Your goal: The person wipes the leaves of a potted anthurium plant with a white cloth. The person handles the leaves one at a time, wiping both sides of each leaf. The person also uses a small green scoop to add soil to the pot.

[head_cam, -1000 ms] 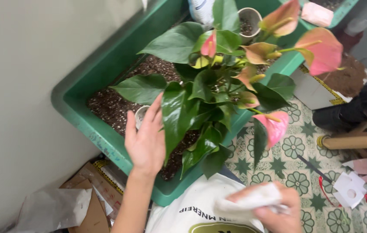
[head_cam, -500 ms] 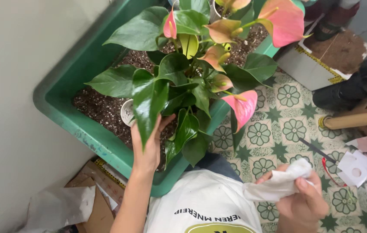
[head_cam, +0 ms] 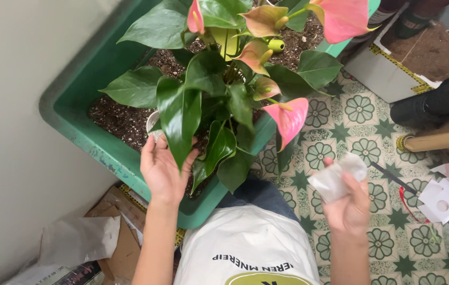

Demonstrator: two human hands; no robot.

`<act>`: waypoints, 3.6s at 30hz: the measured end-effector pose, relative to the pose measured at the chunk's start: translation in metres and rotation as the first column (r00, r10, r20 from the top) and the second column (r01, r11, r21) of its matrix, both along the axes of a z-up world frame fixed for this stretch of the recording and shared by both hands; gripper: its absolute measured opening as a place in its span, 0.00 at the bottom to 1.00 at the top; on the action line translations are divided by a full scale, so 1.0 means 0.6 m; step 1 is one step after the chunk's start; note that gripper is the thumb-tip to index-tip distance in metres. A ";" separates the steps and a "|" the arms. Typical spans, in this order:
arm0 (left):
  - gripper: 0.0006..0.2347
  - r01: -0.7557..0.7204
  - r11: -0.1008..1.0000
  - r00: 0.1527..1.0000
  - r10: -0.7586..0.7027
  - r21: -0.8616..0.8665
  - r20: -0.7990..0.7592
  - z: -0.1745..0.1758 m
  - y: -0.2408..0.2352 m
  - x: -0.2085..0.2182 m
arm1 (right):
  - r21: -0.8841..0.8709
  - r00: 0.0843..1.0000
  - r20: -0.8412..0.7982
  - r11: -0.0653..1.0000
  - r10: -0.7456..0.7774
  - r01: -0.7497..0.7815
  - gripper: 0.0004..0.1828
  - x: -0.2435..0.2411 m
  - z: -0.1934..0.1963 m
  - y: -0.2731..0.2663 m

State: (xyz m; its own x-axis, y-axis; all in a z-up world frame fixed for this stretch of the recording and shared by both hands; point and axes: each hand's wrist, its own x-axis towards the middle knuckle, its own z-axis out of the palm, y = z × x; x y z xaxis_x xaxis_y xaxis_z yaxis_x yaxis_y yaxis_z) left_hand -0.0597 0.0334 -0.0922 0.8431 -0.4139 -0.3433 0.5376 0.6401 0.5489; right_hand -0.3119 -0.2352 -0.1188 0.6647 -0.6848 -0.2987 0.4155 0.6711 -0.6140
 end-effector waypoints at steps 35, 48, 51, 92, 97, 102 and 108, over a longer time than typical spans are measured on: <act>0.11 0.111 0.581 0.878 -0.438 0.806 0.195 -0.005 -0.146 0.065 | -0.931 0.943 -0.331 0.180 -0.041 -0.319 0.20 0.308 0.097 0.088; 0.12 -0.046 0.516 0.649 -0.636 0.856 0.418 0.009 -0.141 0.067 | -0.896 0.883 -0.402 -0.096 -0.241 -0.434 0.15 0.360 0.121 0.080; 0.10 -0.049 0.469 0.653 -0.653 0.882 0.384 0.009 -0.142 0.071 | -0.915 0.896 -0.397 0.008 -0.197 -0.403 0.08 0.368 0.106 0.081; 0.10 0.331 0.739 0.884 -0.460 0.587 0.081 -0.013 -0.145 0.070 | -0.865 0.875 -0.478 -0.132 -0.073 -0.483 0.36 0.313 0.123 0.073; 0.12 0.330 0.911 0.942 -0.334 0.247 -0.027 -0.047 -0.133 0.071 | -0.883 0.884 -0.450 -0.084 -0.123 -0.462 0.35 0.338 0.108 0.080; 0.15 0.324 0.920 0.946 -0.322 0.221 -0.045 -0.070 -0.119 0.073 | -0.890 0.896 -0.442 -0.103 -0.051 -0.445 0.34 0.332 0.097 0.082; 0.14 0.313 0.931 0.950 -0.307 0.185 -0.062 -0.073 -0.124 0.066 | -0.921 0.916 -0.388 -0.094 0.103 -0.379 0.32 0.305 0.079 0.069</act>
State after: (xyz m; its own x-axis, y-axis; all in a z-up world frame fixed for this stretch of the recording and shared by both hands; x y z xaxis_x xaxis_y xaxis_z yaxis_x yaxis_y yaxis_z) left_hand -0.0200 -0.0410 -0.1358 0.6707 -0.5776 -0.4653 0.7116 0.3241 0.6234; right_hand -0.1289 -0.1935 -0.0716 0.9078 -0.1628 0.3866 0.2068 -0.6281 -0.7501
